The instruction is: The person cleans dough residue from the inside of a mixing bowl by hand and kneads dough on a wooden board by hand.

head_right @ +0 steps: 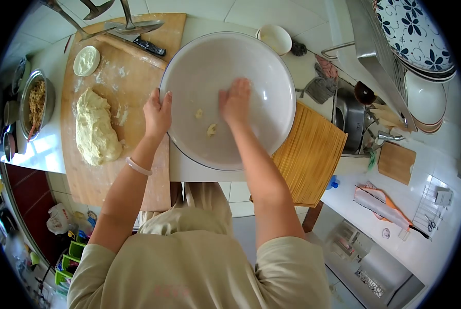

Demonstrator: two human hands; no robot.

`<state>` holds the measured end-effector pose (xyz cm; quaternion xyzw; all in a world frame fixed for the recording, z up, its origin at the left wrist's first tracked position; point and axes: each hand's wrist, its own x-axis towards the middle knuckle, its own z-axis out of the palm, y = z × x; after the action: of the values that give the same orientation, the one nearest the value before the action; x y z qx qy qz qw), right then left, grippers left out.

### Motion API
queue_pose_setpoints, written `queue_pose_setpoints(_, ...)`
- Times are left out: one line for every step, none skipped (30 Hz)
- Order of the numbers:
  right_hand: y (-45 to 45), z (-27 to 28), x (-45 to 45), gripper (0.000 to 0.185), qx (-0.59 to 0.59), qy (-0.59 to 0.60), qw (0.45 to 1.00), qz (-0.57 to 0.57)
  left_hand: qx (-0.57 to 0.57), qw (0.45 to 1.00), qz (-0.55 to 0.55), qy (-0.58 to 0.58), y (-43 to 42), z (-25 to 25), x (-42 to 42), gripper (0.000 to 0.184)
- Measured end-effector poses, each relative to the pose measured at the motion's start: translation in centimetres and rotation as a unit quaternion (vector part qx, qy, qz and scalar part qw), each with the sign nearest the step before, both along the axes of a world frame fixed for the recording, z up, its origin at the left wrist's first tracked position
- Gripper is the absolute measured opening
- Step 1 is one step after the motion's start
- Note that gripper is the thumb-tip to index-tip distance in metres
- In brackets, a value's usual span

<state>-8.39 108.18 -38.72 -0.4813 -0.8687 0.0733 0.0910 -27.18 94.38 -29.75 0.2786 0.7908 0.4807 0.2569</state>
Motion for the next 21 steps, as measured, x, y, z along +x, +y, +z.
queue_pose_setpoints(-1.0,0.3,-2.0,0.064,-0.043,-0.009,0.998,0.054,0.000,1.000,-0.002,0.003,0.1,-0.2,0.0,0.027)
queue_pose_setpoints(-1.8,1.0,-3.9,0.064,-0.085,-0.018,0.990,0.107,0.005,1.000,0.001,0.017,0.1,-0.4,-0.1,0.027)
queue_pose_setpoints(-3.0,1.3,-4.4,0.064,-0.085,-0.017,0.990,0.107,0.009,1.000,0.004,0.029,0.0,-0.7,0.1,0.027)
queue_pose_setpoints(-4.6,1.5,-4.5,0.063,-0.093,0.013,0.983,0.160,0.009,0.999,0.003,0.031,0.0,-0.7,0.2,0.027)
queue_pose_setpoints(-5.1,1.7,-4.6,0.062,-0.099,0.043,0.972,0.211,0.014,0.999,0.006,0.031,0.0,-0.7,0.1,0.027)
queue_pose_setpoints(-4.4,2.2,-4.1,0.062,-0.096,0.045,0.972,0.210,0.018,0.999,0.009,0.031,0.1,-0.7,0.0,0.028)
queue_pose_setpoints(-3.4,2.4,-2.2,0.061,-0.098,0.011,0.969,0.226,0.017,0.999,0.006,0.032,0.0,-0.6,0.0,0.028)
queue_pose_setpoints(-2.5,2.4,-0.5,0.059,-0.100,-0.024,0.965,0.240,0.013,1.000,0.008,0.016,-0.1,-0.5,0.0,0.029)
queue_pose_setpoints(-1.1,2.2,0.3,0.059,-0.099,-0.026,0.966,0.238,0.010,1.000,0.012,-0.001,0.0,-0.5,0.0,0.029)
queue_pose_setpoints(0.8,1.8,0.6,0.057,-0.069,-0.021,0.985,0.157,0.011,1.000,0.012,-0.004,0.1,-0.7,0.1,0.029)
queue_pose_setpoints(1.9,2.0,0.3,0.055,-0.038,-0.015,0.996,0.076,0.020,1.000,0.014,-0.007,0.0,-1.0,0.1,0.030)
queue_pose_setpoints(2.3,1.8,-0.3,0.055,-0.037,-0.016,0.996,0.079,0.029,0.999,0.017,-0.007,0.1,-1.2,0.0,0.031)
queue_pose_setpoints(2.0,2.2,-1.5,0.052,-0.038,-0.005,0.998,0.052,0.028,0.999,0.017,-0.007,0.0,-1.0,0.0,0.031)
queue_pose_setpoints(1.6,2.4,-2.4,0.049,-0.039,0.005,0.999,0.023,0.015,1.000,0.016,-0.002,0.0,-0.7,0.1,0.032)
queue_pose_setpoints(0.6,2.6,-3.1,0.049,-0.038,0.005,0.999,0.024,0.004,1.000,0.015,0.004,0.1,-0.4,0.1,0.032)
queue_pose_setpoints(-1.1,2.8,-3.2,0.047,-0.044,0.029,0.994,0.098,0.005,1.000,0.012,0.004,0.0,-0.6,0.1,0.032)
queue_pose_setpoints(-1.8,3.3,-3.3,0.045,-0.049,0.052,0.982,0.173,0.014,1.000,0.015,0.010,0.1,-0.8,0.1,0.033)
queue_pose_setpoints(-1.0,3.9,-3.1,0.045,-0.048,0.052,0.982,0.174,0.022,0.999,0.021,0.017,0.1,-1.0,0.1,0.033)
queue_pose_setpoints(0.1,4.7,-2.4,0.043,-0.076,0.041,0.979,0.184,0.021,0.999,0.021,0.017,0.1,-1.0,0.1,0.033)
queue_pose_setpoints(1.3,4.8,-1.6,0.042,-0.104,0.031,0.975,0.194,0.020,1.000,0.018,0.009,0.1,-0.9,0.1,0.033)
queue_pose_setpoints(2.7,3.5,-1.1,0.040,-0.019,0.018,0.984,0.174,0.020,1.000,0.016,0.002,0.1,-0.8,0.1,0.033)
